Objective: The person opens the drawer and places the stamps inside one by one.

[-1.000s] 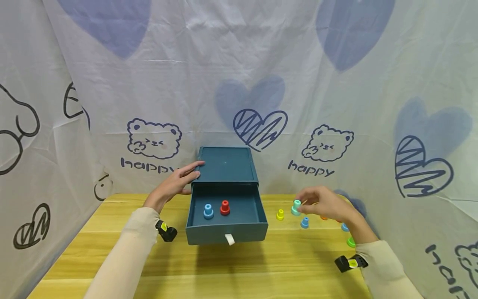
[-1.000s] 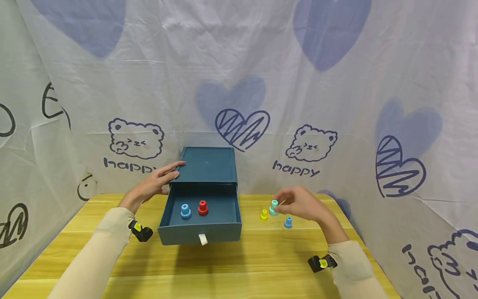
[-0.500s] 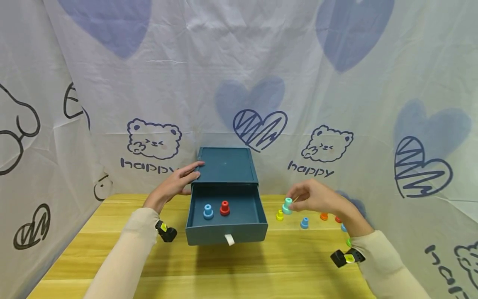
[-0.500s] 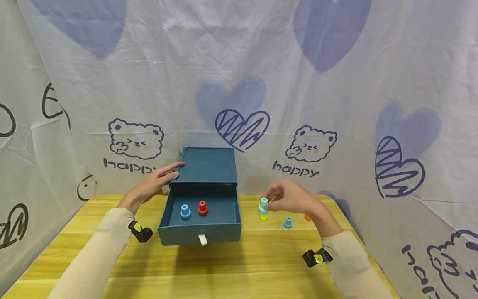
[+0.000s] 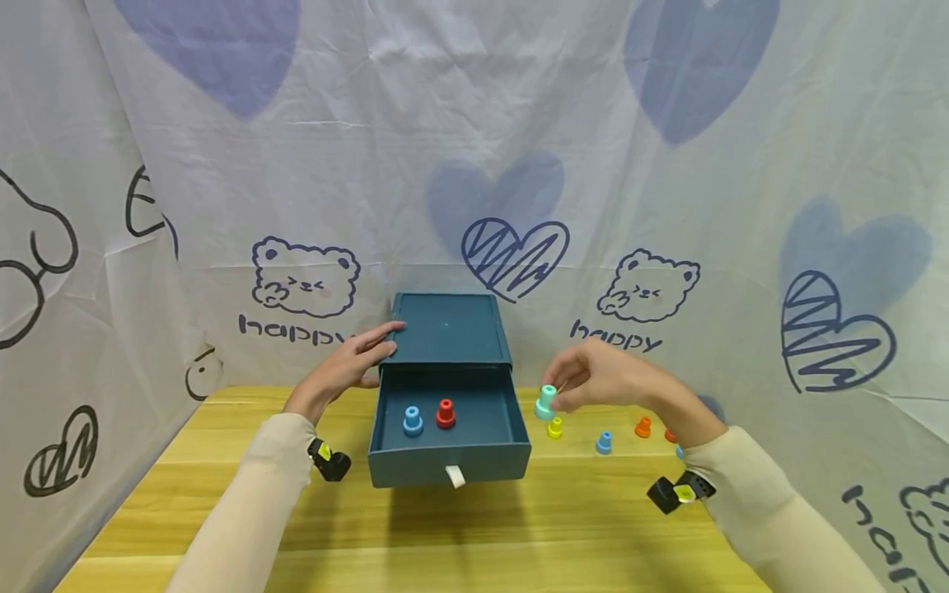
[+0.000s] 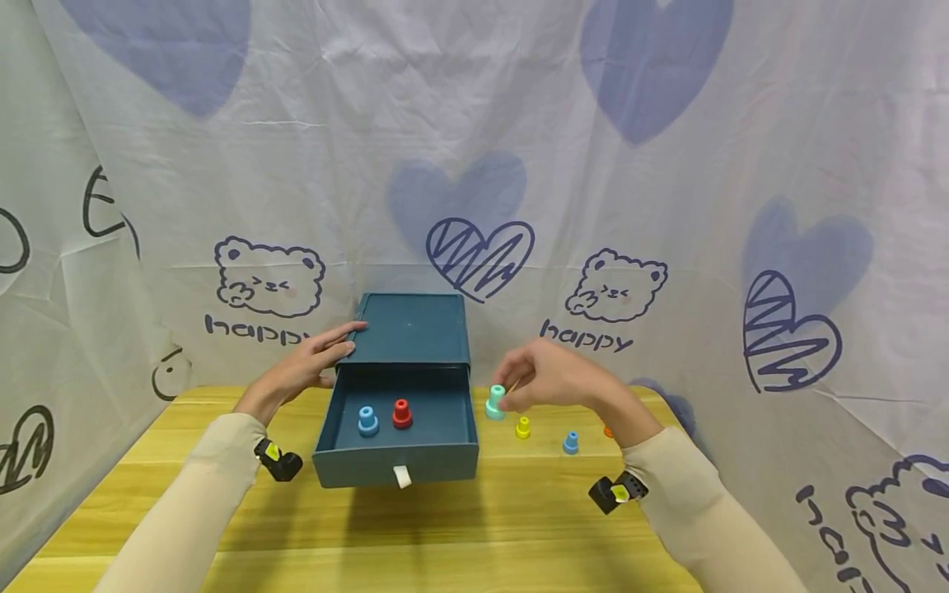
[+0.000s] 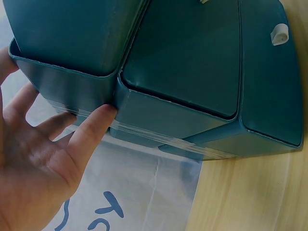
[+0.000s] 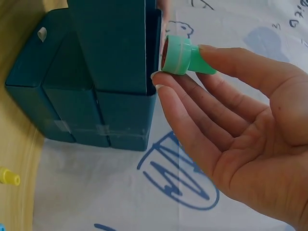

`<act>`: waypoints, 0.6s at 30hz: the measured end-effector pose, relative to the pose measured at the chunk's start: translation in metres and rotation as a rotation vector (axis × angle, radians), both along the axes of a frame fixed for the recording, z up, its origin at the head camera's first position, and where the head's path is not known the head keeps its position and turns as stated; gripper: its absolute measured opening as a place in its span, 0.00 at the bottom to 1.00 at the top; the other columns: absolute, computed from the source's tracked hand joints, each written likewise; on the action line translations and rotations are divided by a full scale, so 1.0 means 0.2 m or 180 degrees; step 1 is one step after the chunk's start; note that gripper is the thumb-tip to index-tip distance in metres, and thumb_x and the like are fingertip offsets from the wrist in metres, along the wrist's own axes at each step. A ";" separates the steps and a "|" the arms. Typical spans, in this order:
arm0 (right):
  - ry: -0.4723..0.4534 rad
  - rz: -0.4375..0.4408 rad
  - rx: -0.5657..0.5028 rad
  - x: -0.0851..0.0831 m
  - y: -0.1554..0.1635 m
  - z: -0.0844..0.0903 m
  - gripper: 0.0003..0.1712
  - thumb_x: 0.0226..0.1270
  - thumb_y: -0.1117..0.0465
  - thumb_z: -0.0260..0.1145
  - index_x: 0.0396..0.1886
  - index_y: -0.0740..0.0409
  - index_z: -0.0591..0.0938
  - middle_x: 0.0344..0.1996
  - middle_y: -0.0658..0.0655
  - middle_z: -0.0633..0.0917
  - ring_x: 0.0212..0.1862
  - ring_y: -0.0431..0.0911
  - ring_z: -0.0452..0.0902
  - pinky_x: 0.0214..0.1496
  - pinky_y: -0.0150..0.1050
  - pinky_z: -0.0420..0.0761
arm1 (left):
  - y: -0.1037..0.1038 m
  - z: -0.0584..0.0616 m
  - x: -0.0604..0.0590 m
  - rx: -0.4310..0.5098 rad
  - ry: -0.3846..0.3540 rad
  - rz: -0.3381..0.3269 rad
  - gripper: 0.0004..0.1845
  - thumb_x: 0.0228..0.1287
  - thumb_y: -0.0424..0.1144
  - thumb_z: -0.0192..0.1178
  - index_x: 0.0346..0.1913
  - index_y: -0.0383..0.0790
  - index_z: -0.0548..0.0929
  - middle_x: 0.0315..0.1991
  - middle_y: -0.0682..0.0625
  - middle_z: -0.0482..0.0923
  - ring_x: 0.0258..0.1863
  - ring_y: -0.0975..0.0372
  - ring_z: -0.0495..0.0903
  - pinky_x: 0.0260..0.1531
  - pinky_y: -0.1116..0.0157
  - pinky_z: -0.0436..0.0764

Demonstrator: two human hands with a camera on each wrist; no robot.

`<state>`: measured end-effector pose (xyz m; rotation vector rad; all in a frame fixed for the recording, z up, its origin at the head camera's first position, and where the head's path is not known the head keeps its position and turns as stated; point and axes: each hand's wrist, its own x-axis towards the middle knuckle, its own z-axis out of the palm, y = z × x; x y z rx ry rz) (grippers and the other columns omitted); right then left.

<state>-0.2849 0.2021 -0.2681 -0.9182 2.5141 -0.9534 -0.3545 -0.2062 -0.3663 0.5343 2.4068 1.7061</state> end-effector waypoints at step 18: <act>0.0088 0.0088 0.0340 -0.02 -0.24 0.08 0.08 0.62 0.63 0.76 0.41 0.57 0.88 0.39 0.52 0.92 0.42 0.42 0.88 0.52 0.39 0.89 | 0.00 0.00 0.00 0.0007 0.0003 0.0004 0.32 0.81 0.52 0.50 0.82 0.52 0.59 0.85 0.38 0.45 0.81 0.34 0.52 0.65 0.32 0.71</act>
